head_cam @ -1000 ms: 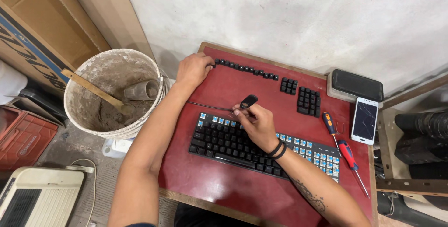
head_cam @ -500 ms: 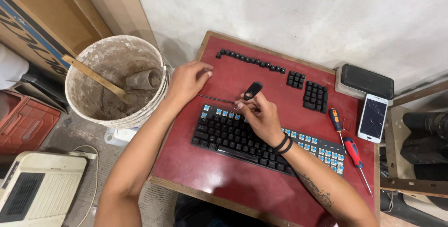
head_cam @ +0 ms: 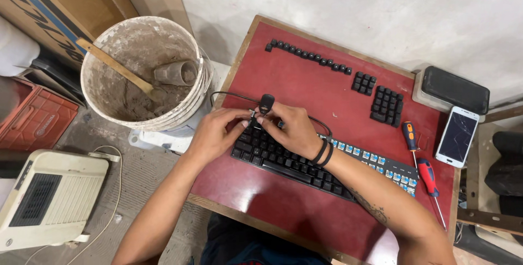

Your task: The person uses a keycap puller to remove keycaps from a black mechanical keyboard. They systematically lift each keycap and place it on the red work surface, working across the keyboard from right to left.

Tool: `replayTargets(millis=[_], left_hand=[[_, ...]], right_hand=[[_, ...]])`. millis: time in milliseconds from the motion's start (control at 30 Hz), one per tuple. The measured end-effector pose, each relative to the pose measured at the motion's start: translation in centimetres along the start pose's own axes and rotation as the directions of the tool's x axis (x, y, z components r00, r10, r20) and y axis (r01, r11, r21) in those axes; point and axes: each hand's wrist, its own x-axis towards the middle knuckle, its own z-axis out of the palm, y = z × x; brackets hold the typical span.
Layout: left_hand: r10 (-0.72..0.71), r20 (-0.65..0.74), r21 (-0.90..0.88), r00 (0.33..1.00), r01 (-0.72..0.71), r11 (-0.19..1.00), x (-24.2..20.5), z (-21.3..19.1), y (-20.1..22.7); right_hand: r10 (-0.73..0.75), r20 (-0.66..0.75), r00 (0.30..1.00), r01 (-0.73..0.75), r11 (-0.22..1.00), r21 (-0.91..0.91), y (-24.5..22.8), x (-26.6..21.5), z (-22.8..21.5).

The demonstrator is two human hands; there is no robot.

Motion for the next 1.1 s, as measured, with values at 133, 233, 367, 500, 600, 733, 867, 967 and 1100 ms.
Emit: replayTargets(millis=[133,233,367,500,600,733,867,967,1100], left_hand=[[0.003,-0.027,0.015,1.000,-0.002,1.000,0.0,0.1,0.2],[0.032,-0.046,0.021,0.998,-0.031,0.999,0.5,0.1,0.8],[0.041,-0.054,0.013,0.998,-0.040,0.999,0.1,0.5,-0.3],[0.042,-0.058,0.013,0.997,-0.041,0.999,0.1,0.8,-0.9],[0.028,-0.055,0.032,0.998,-0.026,0.999,0.0,0.8,-1.2],[0.042,-0.070,0.051,0.997,-0.038,0.998,-0.2,1.1,-1.5],[0.125,-0.127,0.083,0.984,-0.115,0.990,-0.1,1.0,-0.4],[0.216,-0.159,0.183,0.963,-0.186,0.965,-0.2,1.6,0.2],[0.266,-0.184,0.289,0.946,-0.207,0.935,0.3,2.2,0.6]], right_hand=[[-0.056,0.032,0.998,0.059,0.994,-0.088,0.1,-0.3,0.5],[-0.101,0.047,0.994,0.107,0.983,-0.146,-0.1,-0.1,0.6],[-0.153,0.062,0.986,0.161,0.978,-0.134,-0.4,0.3,0.6],[-0.125,0.068,0.990,0.133,0.983,-0.129,-0.2,0.1,0.7],[-0.159,0.035,0.987,0.161,0.985,-0.060,-0.1,-0.2,0.7],[-0.076,-0.057,0.995,0.079,0.996,0.043,1.0,-0.7,0.6],[-0.044,-0.096,0.994,0.053,0.994,0.097,0.7,-0.7,0.5],[-0.043,-0.106,0.993,0.053,0.994,0.096,0.2,-0.5,0.4],[-0.023,-0.124,0.992,0.038,0.992,0.122,0.3,-0.7,0.3]])
